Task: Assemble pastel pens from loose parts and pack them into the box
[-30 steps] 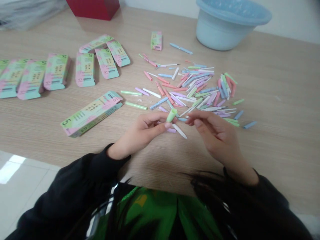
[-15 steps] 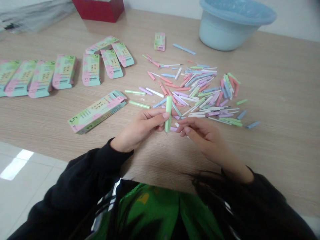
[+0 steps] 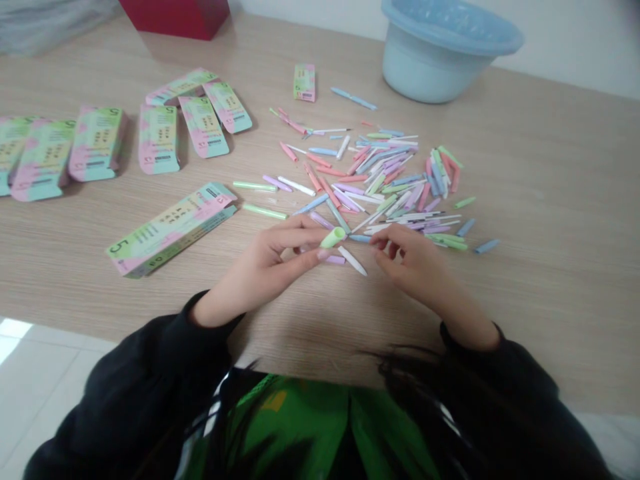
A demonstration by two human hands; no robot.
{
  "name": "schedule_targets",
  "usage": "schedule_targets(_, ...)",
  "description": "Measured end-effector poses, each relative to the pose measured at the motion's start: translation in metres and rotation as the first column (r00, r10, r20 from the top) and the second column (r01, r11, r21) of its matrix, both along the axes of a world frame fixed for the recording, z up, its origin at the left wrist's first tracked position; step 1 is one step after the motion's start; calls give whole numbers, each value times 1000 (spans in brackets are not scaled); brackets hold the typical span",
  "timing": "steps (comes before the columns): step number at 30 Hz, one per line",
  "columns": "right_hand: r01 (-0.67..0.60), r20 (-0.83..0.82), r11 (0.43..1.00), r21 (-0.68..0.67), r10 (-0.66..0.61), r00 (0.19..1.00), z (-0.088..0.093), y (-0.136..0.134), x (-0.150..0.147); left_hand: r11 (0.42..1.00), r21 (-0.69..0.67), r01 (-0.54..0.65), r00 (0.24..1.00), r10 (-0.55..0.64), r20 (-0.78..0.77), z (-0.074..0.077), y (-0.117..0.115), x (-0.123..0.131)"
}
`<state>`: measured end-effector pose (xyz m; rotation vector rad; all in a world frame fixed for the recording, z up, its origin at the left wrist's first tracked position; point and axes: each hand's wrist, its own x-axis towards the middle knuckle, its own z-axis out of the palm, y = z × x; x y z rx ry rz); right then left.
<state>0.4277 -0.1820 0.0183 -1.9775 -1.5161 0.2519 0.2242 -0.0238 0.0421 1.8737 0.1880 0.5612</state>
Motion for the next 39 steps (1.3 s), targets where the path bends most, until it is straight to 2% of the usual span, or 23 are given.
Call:
schedule_targets(5, -40, -17, 998, -48, 39, 999, -7, -3, -1, 996, 86, 16, 1000, -15, -16, -3, 0, -7)
schedule_targets(11, -75, -7, 997, -36, 74, 997, -8, -3, -8, 985, 147, 96, 993, -104, 53, -3, -3, -9)
schedule_targets(17, -99, 7, 994, -38, 99, 995, -10, -2, -8, 979, 199, 51, 996, -64, 59, -3, -5, -9)
schedule_targets(21, -53, 44, 999, -12, 54, 998, -7, -3, -5, 985, 174, -13, 998, 2, 63, -1, -2, -12)
schedule_targets(26, 57, 94, 998, 12, -58, 994, -8, -3, 8, 981, 192, -15, 997, 29, -69, 0, 3, -18)
schedule_targets(30, 4, 191, 1000, 12, -6, 982, -17, 0, 12, 985, 172, 26, 995, -9, -98, -5, 1, -18)
schedule_targets(33, 44, 290, 999, -31, -33, 956, -25, 4, 8, 987, 150, 58, 992, -39, -122, -7, -4, -18)
schedule_targets(39, 89, 293, 992, -92, -58, 954, -27, 5, 3, 995, 103, -12, 993, 24, -118, -11, -13, -23)
